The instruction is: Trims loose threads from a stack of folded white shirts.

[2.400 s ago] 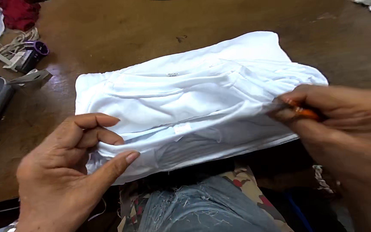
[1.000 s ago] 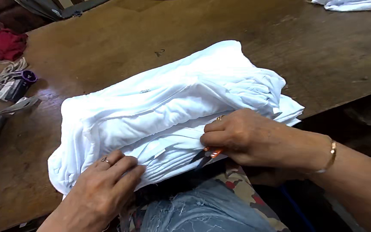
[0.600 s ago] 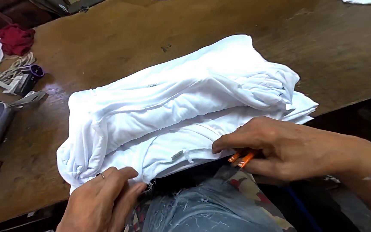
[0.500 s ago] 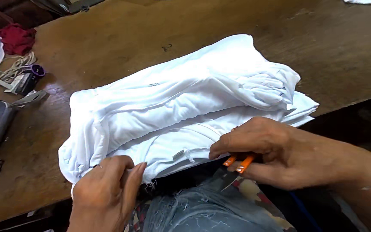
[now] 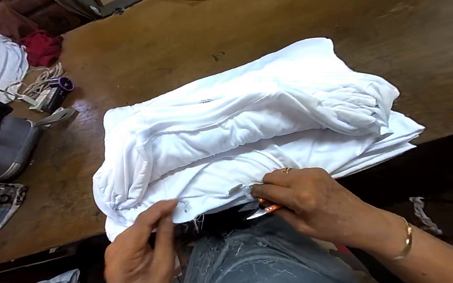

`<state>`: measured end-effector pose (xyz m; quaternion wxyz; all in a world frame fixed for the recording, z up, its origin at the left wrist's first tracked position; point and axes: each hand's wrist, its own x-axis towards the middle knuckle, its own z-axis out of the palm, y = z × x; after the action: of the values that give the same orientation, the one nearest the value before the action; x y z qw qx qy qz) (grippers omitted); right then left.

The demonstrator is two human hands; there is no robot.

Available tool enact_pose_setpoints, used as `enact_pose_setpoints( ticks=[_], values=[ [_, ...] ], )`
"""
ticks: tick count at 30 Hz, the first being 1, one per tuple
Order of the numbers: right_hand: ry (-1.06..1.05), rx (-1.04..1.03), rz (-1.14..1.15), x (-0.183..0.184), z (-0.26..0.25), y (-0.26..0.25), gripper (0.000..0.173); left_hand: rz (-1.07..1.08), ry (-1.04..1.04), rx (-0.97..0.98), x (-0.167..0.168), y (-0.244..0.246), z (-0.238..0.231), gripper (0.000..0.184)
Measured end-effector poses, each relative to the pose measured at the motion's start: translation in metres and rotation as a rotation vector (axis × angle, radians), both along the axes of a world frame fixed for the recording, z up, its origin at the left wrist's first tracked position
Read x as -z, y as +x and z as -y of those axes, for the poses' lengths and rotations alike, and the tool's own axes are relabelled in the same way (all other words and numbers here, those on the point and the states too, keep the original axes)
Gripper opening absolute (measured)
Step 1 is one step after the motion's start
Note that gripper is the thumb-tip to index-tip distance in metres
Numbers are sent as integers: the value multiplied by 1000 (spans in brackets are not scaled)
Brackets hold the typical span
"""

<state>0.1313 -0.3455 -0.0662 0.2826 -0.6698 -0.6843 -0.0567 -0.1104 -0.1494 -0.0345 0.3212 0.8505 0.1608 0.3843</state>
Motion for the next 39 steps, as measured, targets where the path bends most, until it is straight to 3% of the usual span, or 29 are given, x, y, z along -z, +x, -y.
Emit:
enact_pose_setpoints(
  ticks=[3, 6, 8, 12, 16, 19, 22, 26, 33, 36, 38, 39],
  values=[
    [-38, 25, 24, 1, 3, -4, 22, 460, -744, -63, 9, 6, 16, 21],
    [-102, 62, -152, -4, 7, -6, 15, 606, -1037, -84, 12, 13, 30, 24],
    [-142, 38, -394, -12, 7, -9, 7, 620, -1103, -3, 14, 13, 37, 19],
    [-55, -106, -831, -21, -14, -41, 15, 543, -1017, 31, 15, 7, 40, 17],
    [-82, -38, -1034, -24, -47, -76, 29, 493, -881, 16, 14, 4, 44, 17],
    [-78, -1, -1151, -22, -62, -88, 24, 443, -776, 29, 23, 2, 46, 17],
    [-8, -58, -1065, -12, -59, -89, 15, 448, -781, 65, 30, 1, 45, 15],
    [140, -167, -709, 1, -49, -88, 16, 472, -894, 73, 30, 3, 48, 14],
    [222, -224, -309, 1, -43, -92, 19, 474, -866, -23, 32, 13, 53, 37],
    [187, -113, -342, 1, -32, -85, 32, 464, -938, 8, 27, 9, 54, 44],
    [165, 12, -261, 2, -24, -77, 46, 453, -997, 15, 22, 5, 55, 49],
    [174, 63, -200, 6, -21, -73, 45, 452, -1032, 13, 19, 4, 57, 51]
  ],
)
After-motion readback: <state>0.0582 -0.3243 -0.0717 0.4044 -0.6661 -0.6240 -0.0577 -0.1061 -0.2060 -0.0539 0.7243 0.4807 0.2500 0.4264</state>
